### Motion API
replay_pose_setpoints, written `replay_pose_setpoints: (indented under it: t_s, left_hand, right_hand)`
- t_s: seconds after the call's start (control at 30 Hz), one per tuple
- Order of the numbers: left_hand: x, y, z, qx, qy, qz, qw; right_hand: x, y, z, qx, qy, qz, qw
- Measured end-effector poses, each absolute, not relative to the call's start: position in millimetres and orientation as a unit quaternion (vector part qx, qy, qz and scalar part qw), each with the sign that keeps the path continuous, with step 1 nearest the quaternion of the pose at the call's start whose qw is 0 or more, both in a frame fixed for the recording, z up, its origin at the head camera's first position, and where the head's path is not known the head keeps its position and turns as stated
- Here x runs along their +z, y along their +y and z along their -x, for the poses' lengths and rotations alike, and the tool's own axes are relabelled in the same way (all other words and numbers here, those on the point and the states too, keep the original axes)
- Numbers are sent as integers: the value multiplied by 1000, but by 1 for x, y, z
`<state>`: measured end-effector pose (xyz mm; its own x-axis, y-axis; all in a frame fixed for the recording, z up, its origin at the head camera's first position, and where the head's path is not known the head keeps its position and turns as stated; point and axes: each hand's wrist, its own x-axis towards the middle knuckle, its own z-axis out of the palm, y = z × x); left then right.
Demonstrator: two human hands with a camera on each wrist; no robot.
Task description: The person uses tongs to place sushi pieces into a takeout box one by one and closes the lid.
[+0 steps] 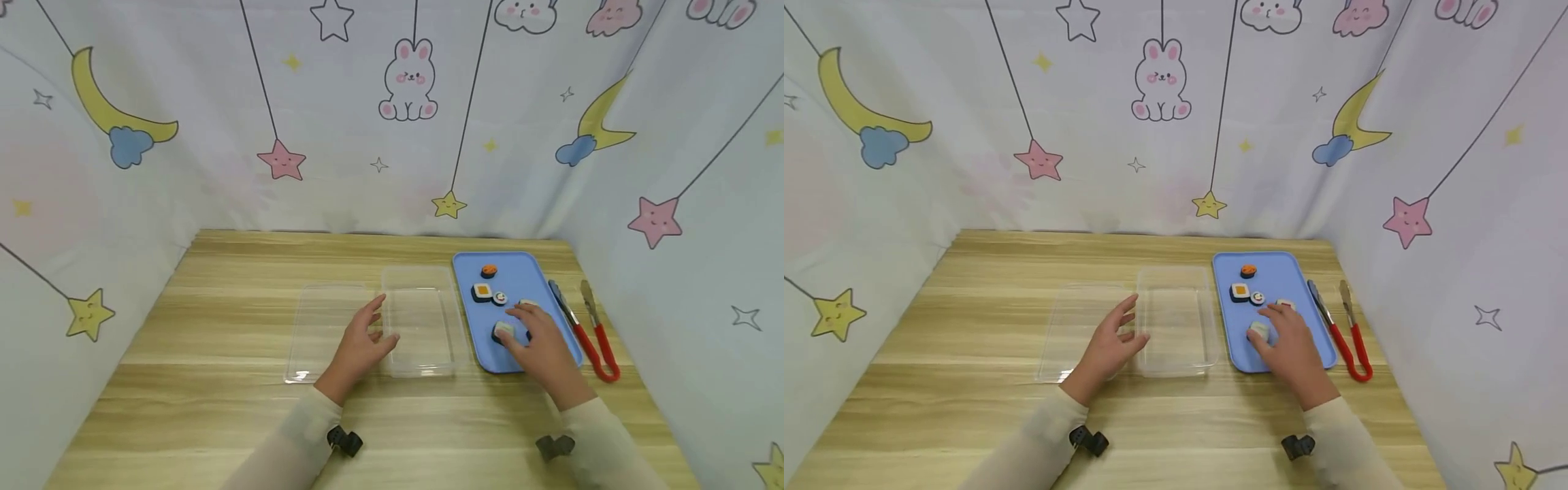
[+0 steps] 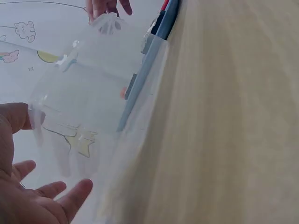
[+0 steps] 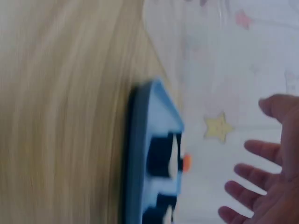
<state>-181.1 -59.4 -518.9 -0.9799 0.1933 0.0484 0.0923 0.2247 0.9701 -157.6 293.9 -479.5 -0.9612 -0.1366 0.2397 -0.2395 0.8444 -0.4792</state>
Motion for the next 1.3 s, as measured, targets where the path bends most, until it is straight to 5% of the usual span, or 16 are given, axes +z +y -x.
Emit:
replay_pose_setpoints:
  t_s: [0.3,0.5,0.7,1.3]
  left_hand:
    - [-525,-56,179,637,762,-104,44]
    - [-530,-59,181,635,765,-104,37]
    - [-533,-66,181,632,768,-98,29]
    - [-540,-68,182,638,762,-106,39]
  right_hand:
    - [-485,376,162,249,-956,85,131]
    - [-493,414,166,223,-961,146,70]
    - [-499,424,175,220,-964,147,6]
    - [-514,434,182,237,-943,234,4]
